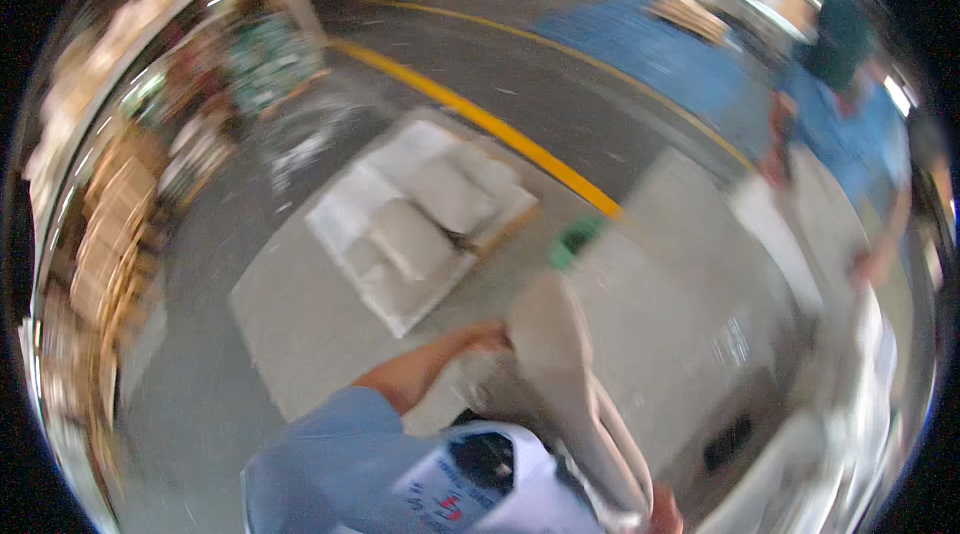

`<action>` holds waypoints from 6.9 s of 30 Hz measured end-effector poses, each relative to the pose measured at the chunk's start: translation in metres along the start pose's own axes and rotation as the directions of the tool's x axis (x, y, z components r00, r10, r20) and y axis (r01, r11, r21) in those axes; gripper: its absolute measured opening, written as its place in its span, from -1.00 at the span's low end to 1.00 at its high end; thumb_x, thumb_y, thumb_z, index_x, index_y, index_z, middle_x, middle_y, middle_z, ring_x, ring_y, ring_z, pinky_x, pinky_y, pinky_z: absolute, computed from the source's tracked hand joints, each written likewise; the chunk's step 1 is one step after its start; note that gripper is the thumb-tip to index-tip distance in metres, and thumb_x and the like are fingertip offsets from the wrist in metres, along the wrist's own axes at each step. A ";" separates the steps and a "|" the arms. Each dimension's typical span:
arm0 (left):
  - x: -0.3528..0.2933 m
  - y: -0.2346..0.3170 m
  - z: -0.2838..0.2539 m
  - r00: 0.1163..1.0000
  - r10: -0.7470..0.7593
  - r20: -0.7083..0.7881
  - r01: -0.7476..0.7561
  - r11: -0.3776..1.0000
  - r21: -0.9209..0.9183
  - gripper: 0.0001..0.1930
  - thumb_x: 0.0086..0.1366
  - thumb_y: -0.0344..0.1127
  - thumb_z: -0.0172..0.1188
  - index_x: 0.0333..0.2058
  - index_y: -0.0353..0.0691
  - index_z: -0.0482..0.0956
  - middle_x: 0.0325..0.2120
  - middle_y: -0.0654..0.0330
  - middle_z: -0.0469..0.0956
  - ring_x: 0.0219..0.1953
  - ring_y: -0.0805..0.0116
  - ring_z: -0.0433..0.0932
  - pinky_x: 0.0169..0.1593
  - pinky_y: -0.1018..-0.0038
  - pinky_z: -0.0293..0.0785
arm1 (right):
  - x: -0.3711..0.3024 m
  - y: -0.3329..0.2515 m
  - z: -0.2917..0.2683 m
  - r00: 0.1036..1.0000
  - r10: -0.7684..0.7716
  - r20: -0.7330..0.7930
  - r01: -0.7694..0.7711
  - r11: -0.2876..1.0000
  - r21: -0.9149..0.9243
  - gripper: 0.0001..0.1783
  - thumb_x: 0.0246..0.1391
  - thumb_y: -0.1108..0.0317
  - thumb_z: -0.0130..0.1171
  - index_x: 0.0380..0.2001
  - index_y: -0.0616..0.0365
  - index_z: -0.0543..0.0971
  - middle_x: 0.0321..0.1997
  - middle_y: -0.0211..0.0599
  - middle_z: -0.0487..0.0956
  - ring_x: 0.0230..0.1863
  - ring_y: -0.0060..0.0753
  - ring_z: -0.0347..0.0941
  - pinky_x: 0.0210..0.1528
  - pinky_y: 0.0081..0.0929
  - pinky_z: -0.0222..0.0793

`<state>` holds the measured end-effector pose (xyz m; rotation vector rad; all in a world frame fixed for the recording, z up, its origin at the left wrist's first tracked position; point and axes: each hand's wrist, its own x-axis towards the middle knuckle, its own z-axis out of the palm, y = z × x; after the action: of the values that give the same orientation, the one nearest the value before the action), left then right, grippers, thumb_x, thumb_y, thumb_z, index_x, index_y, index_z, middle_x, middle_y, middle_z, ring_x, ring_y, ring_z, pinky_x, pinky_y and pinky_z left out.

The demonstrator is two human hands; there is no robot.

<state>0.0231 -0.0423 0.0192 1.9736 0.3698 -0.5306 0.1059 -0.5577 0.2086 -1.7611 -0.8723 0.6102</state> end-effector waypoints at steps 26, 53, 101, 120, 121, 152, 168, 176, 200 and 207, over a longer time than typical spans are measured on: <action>-0.002 0.053 -0.003 0.975 0.142 0.174 -0.060 0.912 -0.405 -0.44 0.13 -0.55 0.49 0.14 -0.33 0.60 0.04 0.16 0.65 0.06 0.29 0.61 0.18 0.33 0.52 | -0.007 -0.005 0.061 0.676 0.132 -0.725 -0.385 0.902 -0.194 -0.54 0.17 0.09 0.43 0.01 0.15 0.68 0.08 -0.07 0.64 0.19 0.05 0.52 0.17 -0.13 0.49; -0.052 0.046 0.092 0.997 0.080 -0.013 -0.078 0.908 -0.413 -0.56 0.25 -0.47 0.39 0.12 -0.31 0.59 -0.04 0.13 0.67 0.01 0.33 0.61 0.11 0.36 0.53 | -0.068 0.057 0.060 0.797 -0.127 -0.591 -0.118 0.926 -0.358 -0.55 0.20 -0.11 0.36 -0.10 0.02 0.76 -0.03 -0.24 0.70 0.06 -0.07 0.58 0.08 -0.10 0.46; -0.070 0.374 0.167 0.180 0.252 0.951 -0.610 0.787 -0.093 -0.75 0.14 -0.44 0.42 -0.46 -0.21 0.43 -0.58 0.33 0.39 -0.50 0.53 0.31 -0.41 0.46 0.21 | -0.066 0.074 0.215 0.839 0.464 -0.283 0.337 -0.036 0.941 -0.44 0.48 0.04 0.07 0.30 0.26 0.52 0.28 -0.22 0.61 0.26 -0.28 0.54 0.43 -0.28 0.32; -0.010 0.348 0.211 0.047 0.245 0.968 -0.104 0.965 -0.240 -0.65 0.53 -0.13 0.26 -0.28 -0.36 0.64 -0.56 0.25 0.57 -0.59 0.56 0.47 -0.53 0.54 0.31 | -0.075 0.065 0.187 0.950 0.051 -0.309 0.293 0.201 0.935 -0.89 0.45 0.32 0.18 -0.15 0.10 0.62 -0.20 -0.63 0.59 -0.14 -0.74 0.47 -0.03 -0.67 0.39; -0.007 0.340 0.223 0.147 0.312 0.938 -0.120 0.947 -0.297 -0.67 0.55 -0.15 0.23 -0.25 -0.36 0.65 -0.56 0.26 0.57 -0.60 0.59 0.46 -0.53 0.57 0.30 | -0.077 0.065 0.187 0.927 0.078 -0.366 0.339 0.240 0.910 -0.89 0.46 0.33 0.17 -0.14 0.11 0.62 -0.19 -0.63 0.59 -0.13 -0.75 0.46 -0.02 -0.68 0.39; -0.050 0.340 0.195 0.258 0.229 0.939 -0.909 0.388 0.155 -0.54 0.44 0.12 0.27 -0.40 -0.21 0.67 -0.55 0.15 0.53 -0.35 0.21 0.43 -0.20 0.32 0.35 | -0.064 0.006 0.178 0.266 0.041 -0.963 0.064 0.996 0.060 -0.91 0.27 0.37 0.32 -0.25 0.15 0.67 -0.25 -0.26 0.65 -0.21 -0.22 0.62 -0.12 -0.31 0.55; -0.053 0.365 0.185 0.314 -0.179 0.932 -0.390 0.871 0.299 -0.86 0.45 -0.34 0.32 -0.21 -0.30 0.73 -0.40 0.35 0.58 -0.28 0.56 0.48 -0.17 0.52 0.41 | -0.072 0.038 0.198 0.734 0.231 -0.639 0.500 0.452 0.738 -0.71 0.42 0.31 0.26 0.11 0.19 0.62 -0.01 -0.49 0.63 -0.01 -0.68 0.49 0.09 -0.58 0.43; -0.027 0.376 0.188 0.033 -0.133 0.991 -0.734 0.669 0.114 -0.84 0.37 -0.30 0.37 -0.15 -0.20 0.75 -0.32 0.27 0.63 -0.15 0.33 0.45 -0.03 0.38 0.42 | -0.070 0.042 0.203 0.768 0.196 -0.610 0.529 0.343 0.777 -0.83 0.41 0.34 0.27 -0.03 0.17 0.64 -0.13 -0.57 0.64 -0.13 -0.76 0.50 -0.05 -0.67 0.44; -0.006 0.389 0.172 0.256 -0.022 0.967 -0.965 0.056 0.257 -0.86 0.32 -0.24 0.26 -0.29 -0.17 0.65 -0.12 0.25 0.53 -0.03 0.19 0.43 0.12 0.32 0.41 | -0.074 0.030 0.163 0.566 0.084 -0.820 0.320 0.894 0.313 -0.80 0.31 0.58 0.15 -0.04 0.16 0.49 0.43 -0.15 0.44 0.35 -0.16 0.46 0.32 -0.22 0.44; 0.014 0.361 0.171 0.081 0.187 0.979 -0.682 0.727 -0.082 -0.77 0.29 -0.37 0.39 -0.45 -0.16 0.48 -0.10 0.15 0.66 -0.02 0.32 0.52 0.05 0.33 0.46 | -0.079 0.026 0.156 0.640 0.180 -0.747 0.216 0.891 0.399 -0.78 0.29 0.58 0.14 -0.04 0.15 0.44 0.51 -0.13 0.37 0.48 -0.02 0.35 0.42 -0.10 0.38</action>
<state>0.1714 -0.3537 0.2219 1.5436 -1.2818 -1.3605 -0.0513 -0.5367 0.1313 -1.3517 -0.1019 -0.0203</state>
